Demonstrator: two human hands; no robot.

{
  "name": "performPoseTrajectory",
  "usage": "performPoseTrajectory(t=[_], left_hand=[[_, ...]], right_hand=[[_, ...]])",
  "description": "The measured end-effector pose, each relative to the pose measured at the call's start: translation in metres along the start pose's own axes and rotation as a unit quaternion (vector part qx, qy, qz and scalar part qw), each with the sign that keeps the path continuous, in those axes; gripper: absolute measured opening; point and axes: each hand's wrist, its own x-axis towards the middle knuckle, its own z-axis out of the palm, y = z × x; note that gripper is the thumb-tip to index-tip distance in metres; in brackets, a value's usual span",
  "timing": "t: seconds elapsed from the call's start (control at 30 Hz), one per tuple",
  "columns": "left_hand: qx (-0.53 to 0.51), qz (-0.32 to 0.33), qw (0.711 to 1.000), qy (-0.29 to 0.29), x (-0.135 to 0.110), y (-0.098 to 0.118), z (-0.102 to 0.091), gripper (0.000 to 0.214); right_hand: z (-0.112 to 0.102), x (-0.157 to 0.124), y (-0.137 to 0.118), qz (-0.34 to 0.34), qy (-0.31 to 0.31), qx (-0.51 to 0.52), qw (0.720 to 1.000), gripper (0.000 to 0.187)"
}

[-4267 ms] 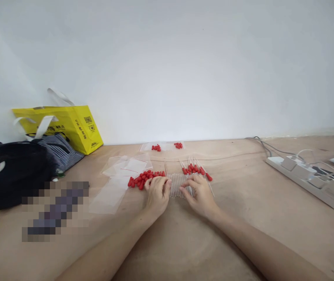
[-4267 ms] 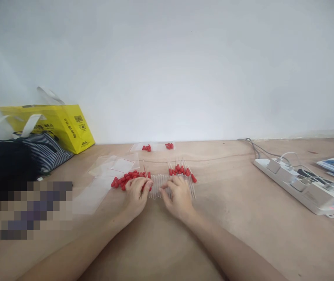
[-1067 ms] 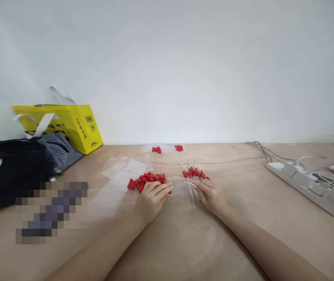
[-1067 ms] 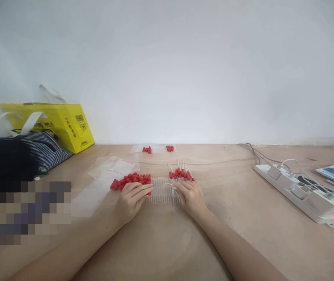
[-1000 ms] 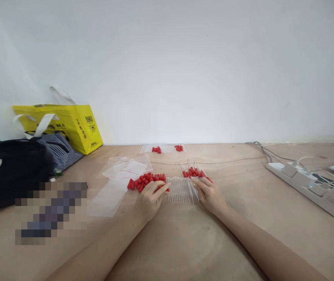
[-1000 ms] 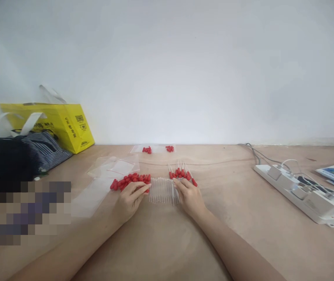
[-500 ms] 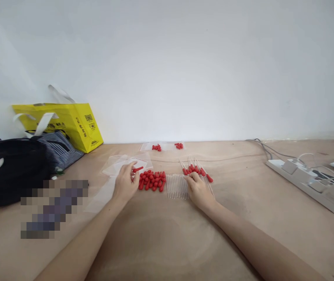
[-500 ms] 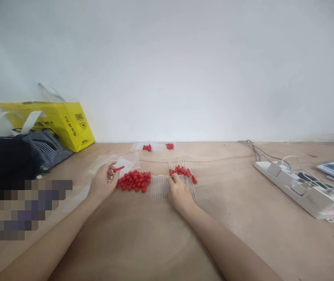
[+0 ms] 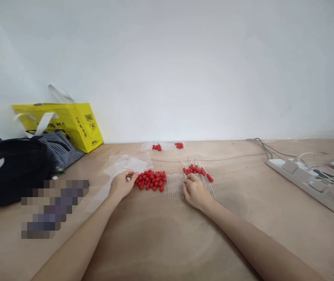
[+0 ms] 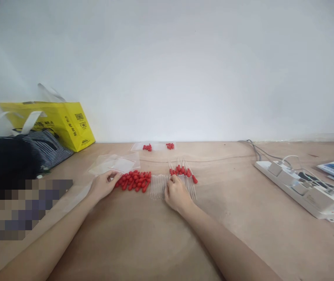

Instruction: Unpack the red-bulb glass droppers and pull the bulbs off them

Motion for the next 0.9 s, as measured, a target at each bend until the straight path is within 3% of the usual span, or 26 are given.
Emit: performPoseTrajectory(t=[0.17,0.3,0.43,0.5,0.7,0.9], left_hand=[[0.013,-0.017,0.999,0.028,0.003,-0.005,-0.001,0.037],[0.029,-0.002,0.998,0.063,0.001,-0.003,-0.001,0.036],[0.065,0.080,0.982,0.158,-0.010,0.012,0.003,0.035],[0.051,0.143,0.973,0.176,-0.021,0.025,0.008,0.033],[-0.026,0.297,0.946,0.128,-0.050,0.061,0.023,0.027],[-0.025,0.316,0.942,0.112,-0.051,0.062,0.025,0.027]], right_hand=[[-0.011,0.004,0.011,0.058,0.030,0.002,0.998,0.020],[-0.023,0.008,0.041,0.256,-0.023,0.014,0.966,0.020],[-0.032,0.009,0.078,0.364,-0.081,0.016,0.928,0.024],[-0.034,0.010,0.092,0.400,-0.124,0.027,0.908,0.029],[-0.032,0.020,0.110,0.442,-0.213,0.064,0.869,0.031],[-0.031,0.026,0.112,0.437,-0.194,0.029,0.878,0.031]])
